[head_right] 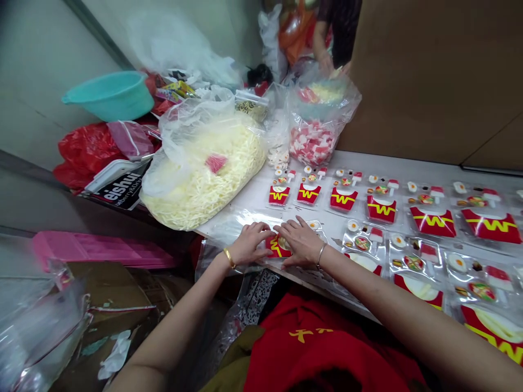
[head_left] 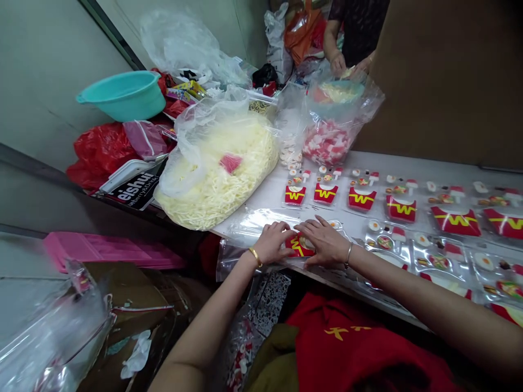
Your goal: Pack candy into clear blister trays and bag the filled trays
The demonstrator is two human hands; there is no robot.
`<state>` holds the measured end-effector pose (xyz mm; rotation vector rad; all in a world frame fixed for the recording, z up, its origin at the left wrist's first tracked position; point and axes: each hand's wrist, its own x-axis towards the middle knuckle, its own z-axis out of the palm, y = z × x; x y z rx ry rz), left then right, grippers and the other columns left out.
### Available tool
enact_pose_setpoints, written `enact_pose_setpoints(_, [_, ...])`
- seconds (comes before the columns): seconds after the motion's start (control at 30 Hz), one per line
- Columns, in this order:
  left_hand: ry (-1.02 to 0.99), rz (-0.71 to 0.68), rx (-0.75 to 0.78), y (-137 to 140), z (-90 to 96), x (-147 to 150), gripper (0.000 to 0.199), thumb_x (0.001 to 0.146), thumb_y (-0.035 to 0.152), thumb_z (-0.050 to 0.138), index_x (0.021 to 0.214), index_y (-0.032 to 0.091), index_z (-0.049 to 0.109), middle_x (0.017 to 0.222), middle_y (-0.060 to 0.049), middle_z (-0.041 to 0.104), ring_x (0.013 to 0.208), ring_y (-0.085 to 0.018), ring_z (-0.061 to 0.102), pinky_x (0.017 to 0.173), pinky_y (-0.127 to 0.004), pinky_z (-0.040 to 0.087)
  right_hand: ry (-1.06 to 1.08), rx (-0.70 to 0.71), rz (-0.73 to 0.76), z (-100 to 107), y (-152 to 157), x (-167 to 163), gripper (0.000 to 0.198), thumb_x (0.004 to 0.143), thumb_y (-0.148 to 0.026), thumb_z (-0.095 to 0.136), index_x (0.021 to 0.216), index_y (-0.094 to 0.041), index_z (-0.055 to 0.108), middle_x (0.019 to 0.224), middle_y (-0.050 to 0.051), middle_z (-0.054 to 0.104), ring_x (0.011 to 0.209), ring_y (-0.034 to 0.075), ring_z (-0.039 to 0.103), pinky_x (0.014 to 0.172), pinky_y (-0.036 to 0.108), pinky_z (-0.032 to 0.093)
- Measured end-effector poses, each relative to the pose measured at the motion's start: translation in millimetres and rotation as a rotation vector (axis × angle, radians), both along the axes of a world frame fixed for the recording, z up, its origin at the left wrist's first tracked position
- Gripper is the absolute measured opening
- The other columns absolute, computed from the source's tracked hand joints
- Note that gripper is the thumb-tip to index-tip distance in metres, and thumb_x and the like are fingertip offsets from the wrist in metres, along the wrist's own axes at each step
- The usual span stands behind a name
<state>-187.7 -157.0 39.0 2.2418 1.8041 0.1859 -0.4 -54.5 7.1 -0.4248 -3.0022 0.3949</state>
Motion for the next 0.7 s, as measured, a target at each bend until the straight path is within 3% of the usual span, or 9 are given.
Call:
enact_pose_setpoints(0.07, [0.004,-0.072,-0.027,11.3,-1.5,-10.9,0.048,0.067,0.047,0.072,0.110,0.028,0.059,0.123,-0.008,0.055,0.112,-0.028,0.047,0.089,-0.038,0.032,0.046,0.036,-0.070,-5.7,-2.2,7.8,0.115,0.055,-0.085,0.053,0.142,-0.014,0.029,0.143,0.019,0.036,0.132,0.037,0.027,0.109,0.055,0.010])
enact_pose_setpoints(0.17, [-0.010,-0.147,-0.033,24.7,-5.6,-17.3,0.054,0.058,0.049,0.078,0.105,0.028,0.061,0.129,-0.008,0.051,0.123,-0.030,0.039,0.099,-0.041,0.027,0.101,0.082,-0.307,-16.6,-9.2,25.9,0.114,0.063,-0.085,0.044,0.146,-0.012,0.016,0.149,0.020,0.025,0.139,0.036,0.014,0.110,0.056,0.007])
enact_pose_setpoints(0.23, [-0.028,-0.198,-0.050,32.3,-7.9,-19.0,0.052,0.057,0.047,0.080,0.102,0.029,0.063,0.129,-0.007,0.051,0.125,-0.030,0.038,0.103,-0.043,0.024,0.123,0.087,-0.502,-23.1,-13.0,39.5,0.108,0.071,-0.081,0.040,0.146,-0.008,0.014,0.146,0.022,0.029,0.137,0.037,0.018,0.109,0.055,0.011])
enact_pose_setpoints(0.33, [-0.109,-0.263,-0.139,42.1,-10.4,-22.3,0.026,0.066,0.037,0.075,0.088,0.029,0.066,0.124,-0.005,0.055,0.120,-0.027,0.045,0.102,-0.040,0.027,0.139,0.049,-0.702,-27.5,-13.5,54.3,0.096,0.077,-0.076,0.037,0.141,-0.006,0.026,0.131,0.024,0.046,0.125,0.038,0.037,0.104,0.055,0.023])
enact_pose_setpoints(0.43, [-0.207,-0.271,-0.201,47.9,-13.2,-24.6,0.006,0.077,0.032,0.065,0.077,0.026,0.066,0.124,-0.003,0.055,0.116,-0.024,0.048,0.099,-0.037,0.032,0.182,-0.047,-0.729,-27.2,-7.6,58.0,0.070,0.086,-0.066,0.032,0.125,-0.010,0.048,0.110,0.019,0.059,0.106,0.033,0.051,0.095,0.048,0.035])
enact_pose_setpoints(0.6, [-0.306,-0.214,-0.113,52.6,-18.7,-17.9,0.017,0.086,0.036,0.053,0.084,0.021,0.062,0.128,-0.006,0.050,0.117,-0.023,0.044,0.100,-0.039,0.033,0.268,-0.279,-0.715,-23.6,3.7,49.8,0.051,0.091,-0.058,0.030,0.090,-0.018,0.061,0.087,0.012,0.062,0.088,0.026,0.054,0.080,0.038,0.041])
enact_pose_setpoints(0.7, [-0.378,-0.197,-0.016,59.5,-18.0,-6.6,0.021,0.088,0.037,0.050,0.081,0.019,0.057,0.123,-0.007,0.051,0.115,-0.020,0.045,0.101,-0.037,0.033,0.349,-0.462,-0.689,-16.3,2.0,43.1,0.049,0.092,-0.057,0.031,0.084,-0.020,0.061,0.083,0.008,0.062,0.086,0.024,0.054,0.081,0.037,0.041])
